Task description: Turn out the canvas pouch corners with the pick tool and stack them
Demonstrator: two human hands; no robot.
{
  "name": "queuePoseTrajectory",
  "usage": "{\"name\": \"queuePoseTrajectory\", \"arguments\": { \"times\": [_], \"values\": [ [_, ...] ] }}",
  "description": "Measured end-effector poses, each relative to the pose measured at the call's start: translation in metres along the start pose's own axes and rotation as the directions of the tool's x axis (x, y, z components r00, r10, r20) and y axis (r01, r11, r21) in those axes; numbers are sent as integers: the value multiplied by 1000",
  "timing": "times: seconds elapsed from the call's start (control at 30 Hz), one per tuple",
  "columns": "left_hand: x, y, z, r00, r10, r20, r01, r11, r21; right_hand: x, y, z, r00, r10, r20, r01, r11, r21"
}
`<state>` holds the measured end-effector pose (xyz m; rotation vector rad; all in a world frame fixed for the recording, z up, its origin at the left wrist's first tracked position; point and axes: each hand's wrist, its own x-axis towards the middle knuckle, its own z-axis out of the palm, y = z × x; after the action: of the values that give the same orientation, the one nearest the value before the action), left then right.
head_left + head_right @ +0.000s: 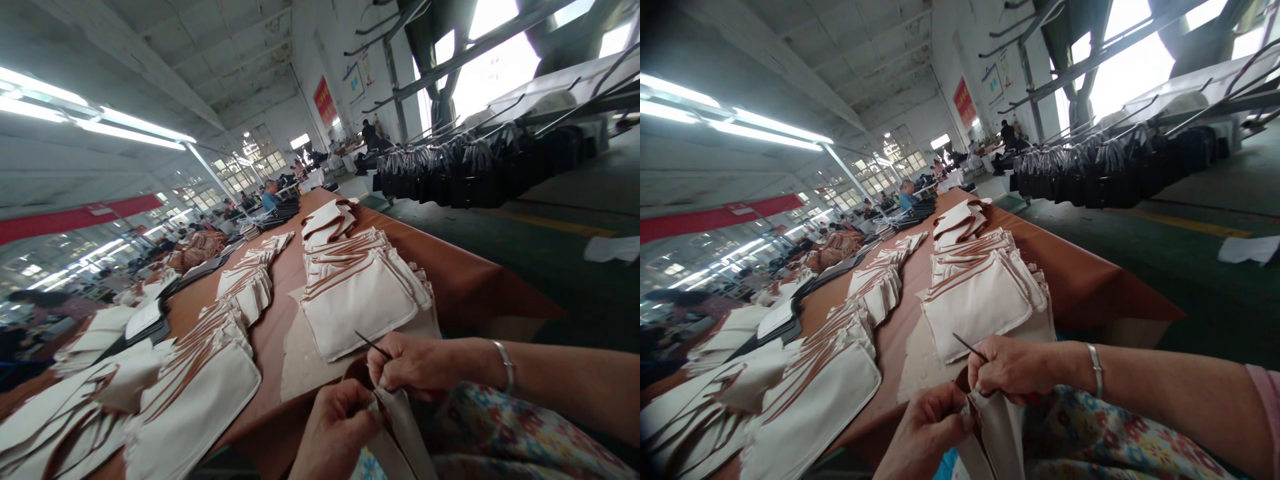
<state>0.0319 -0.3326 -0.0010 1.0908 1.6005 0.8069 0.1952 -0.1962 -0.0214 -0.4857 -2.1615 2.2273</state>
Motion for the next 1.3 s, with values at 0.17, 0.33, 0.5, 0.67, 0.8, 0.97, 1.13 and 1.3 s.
{"name": "queuePoseTrajectory", "arguments": {
  "times": [0.17,0.33,0.5,0.67,0.8,0.97,1.13,1.3],
  "values": [
    [-5,12,3,999,19,-26,-20,999,-46,-3,-3,5,984,-172,-37,173,985,16],
    [-9,16,6,999,25,-40,-24,999,31,0,0,9,978,-195,-77,190,979,-75],
    [-14,3,3,973,170,-155,-146,977,153,-5,-4,10,993,2,-119,-1,1000,2],
    [-16,-18,-1,809,534,-245,-405,809,425,-5,-2,12,994,18,-109,-1,988,156],
    [-14,-31,0,674,730,-114,-484,553,678,-2,4,13,992,27,-127,-4,983,182],
    [-16,-31,-2,645,762,59,-459,325,827,-1,6,13,992,43,-117,-16,975,221],
    [-17,-26,1,620,765,175,-352,71,933,1,9,15,991,52,-124,-22,973,230],
    [-14,-31,9,646,751,137,-243,32,969,1,7,17,989,78,-123,-52,978,203]
  ]
}}
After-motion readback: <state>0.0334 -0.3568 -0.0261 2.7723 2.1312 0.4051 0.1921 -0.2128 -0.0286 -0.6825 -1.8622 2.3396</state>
